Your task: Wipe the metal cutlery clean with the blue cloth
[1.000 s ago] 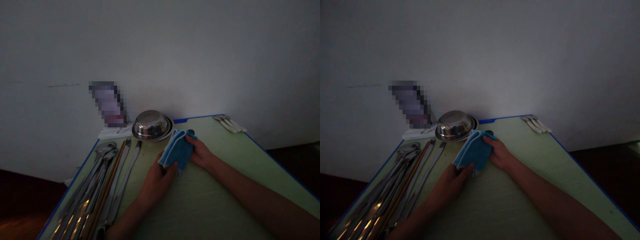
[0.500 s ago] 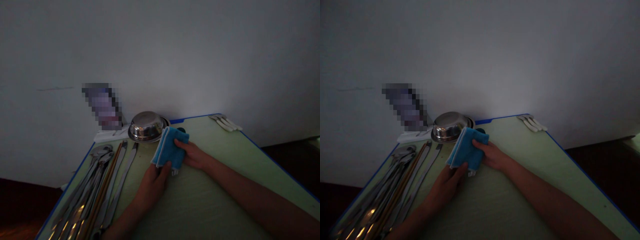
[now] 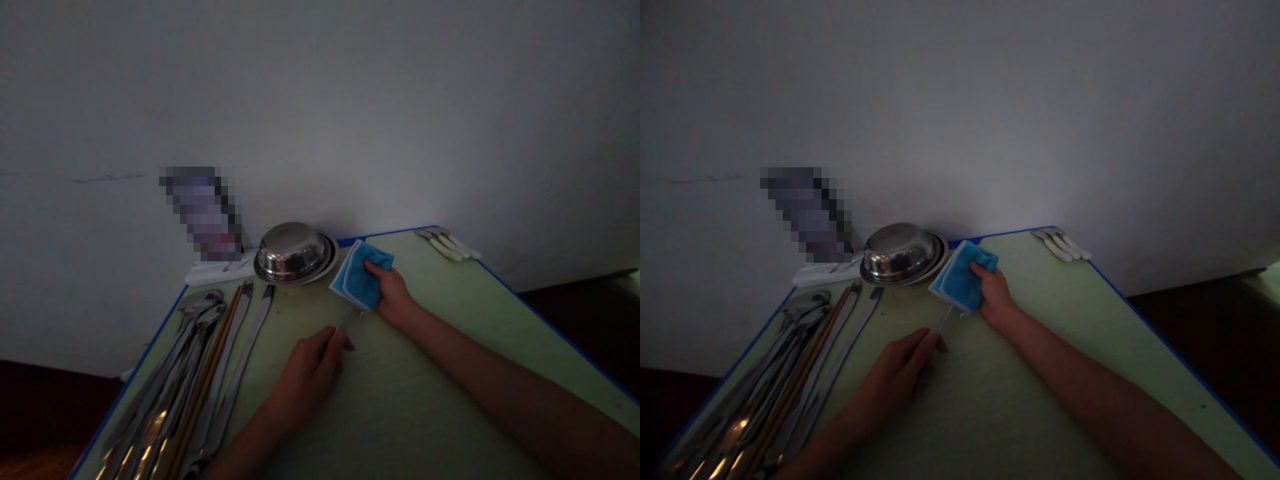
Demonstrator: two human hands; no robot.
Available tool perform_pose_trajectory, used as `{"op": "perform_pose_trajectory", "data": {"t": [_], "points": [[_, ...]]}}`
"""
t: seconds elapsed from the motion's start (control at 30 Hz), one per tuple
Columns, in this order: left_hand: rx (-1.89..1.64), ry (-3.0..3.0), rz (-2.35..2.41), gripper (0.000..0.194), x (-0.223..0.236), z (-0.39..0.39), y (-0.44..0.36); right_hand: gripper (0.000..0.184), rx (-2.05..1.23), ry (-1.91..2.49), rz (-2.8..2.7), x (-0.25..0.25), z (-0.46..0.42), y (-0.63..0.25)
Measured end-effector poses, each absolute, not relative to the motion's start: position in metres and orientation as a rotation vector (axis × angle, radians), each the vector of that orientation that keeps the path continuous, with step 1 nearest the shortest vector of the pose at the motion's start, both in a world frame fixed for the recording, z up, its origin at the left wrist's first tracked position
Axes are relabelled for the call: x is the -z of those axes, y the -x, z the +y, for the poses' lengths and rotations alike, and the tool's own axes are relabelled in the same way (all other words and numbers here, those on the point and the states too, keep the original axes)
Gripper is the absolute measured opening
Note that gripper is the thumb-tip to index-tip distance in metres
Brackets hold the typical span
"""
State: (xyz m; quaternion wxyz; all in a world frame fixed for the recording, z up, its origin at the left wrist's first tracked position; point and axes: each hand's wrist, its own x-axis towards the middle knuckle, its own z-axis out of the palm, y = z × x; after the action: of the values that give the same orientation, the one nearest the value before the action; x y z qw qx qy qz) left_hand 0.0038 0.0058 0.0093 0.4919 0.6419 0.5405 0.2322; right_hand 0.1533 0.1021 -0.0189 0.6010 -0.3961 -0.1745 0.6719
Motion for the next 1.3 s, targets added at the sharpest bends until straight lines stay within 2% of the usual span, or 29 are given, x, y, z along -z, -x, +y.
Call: {"op": "perform_pose_trajectory", "data": {"t": [0.17, 0.37, 0.6, 0.77, 0.97, 1.17, 1.3], "points": [[-0.584, -1.678, 1.316, 0.036, -0.008, 0.005, -0.002, 0.01, -1.468, 0.966, -0.394, 0.02, 0.106, -0.156], [-0.58, -1.76, 1.267, 0.034, -0.005, -0.001, -0.002, 0.028, -1.48, 0.927, -0.635, 0.024, 0.101, -0.154], [-0.55, -1.799, 1.275, 0.032, -0.005, -0.004, -0.002, 0.034, -1.499, 0.948, -0.857, 0.026, 0.099, -0.156], [-0.472, -1.907, 1.294, 0.029, -0.006, -0.006, -0.004, 0.032, -1.423, 0.989, -0.743, 0.025, 0.101, -0.154], [-0.607, -1.748, 1.271, 0.03, -0.003, -0.003, -0.002, 0.043, -1.36, 1.107, -0.667, 0.027, 0.102, -0.155], [-0.705, -1.675, 1.309, 0.03, -0.006, 0.002, -0.001, 0.027, -1.507, 0.944, -0.803, 0.028, 0.102, -0.157], [-0.638, -1.627, 1.306, 0.032, -0.009, 0.002, -0.002, 0.027, -1.626, 0.898, -0.767, 0.025, 0.102, -0.159]]}}
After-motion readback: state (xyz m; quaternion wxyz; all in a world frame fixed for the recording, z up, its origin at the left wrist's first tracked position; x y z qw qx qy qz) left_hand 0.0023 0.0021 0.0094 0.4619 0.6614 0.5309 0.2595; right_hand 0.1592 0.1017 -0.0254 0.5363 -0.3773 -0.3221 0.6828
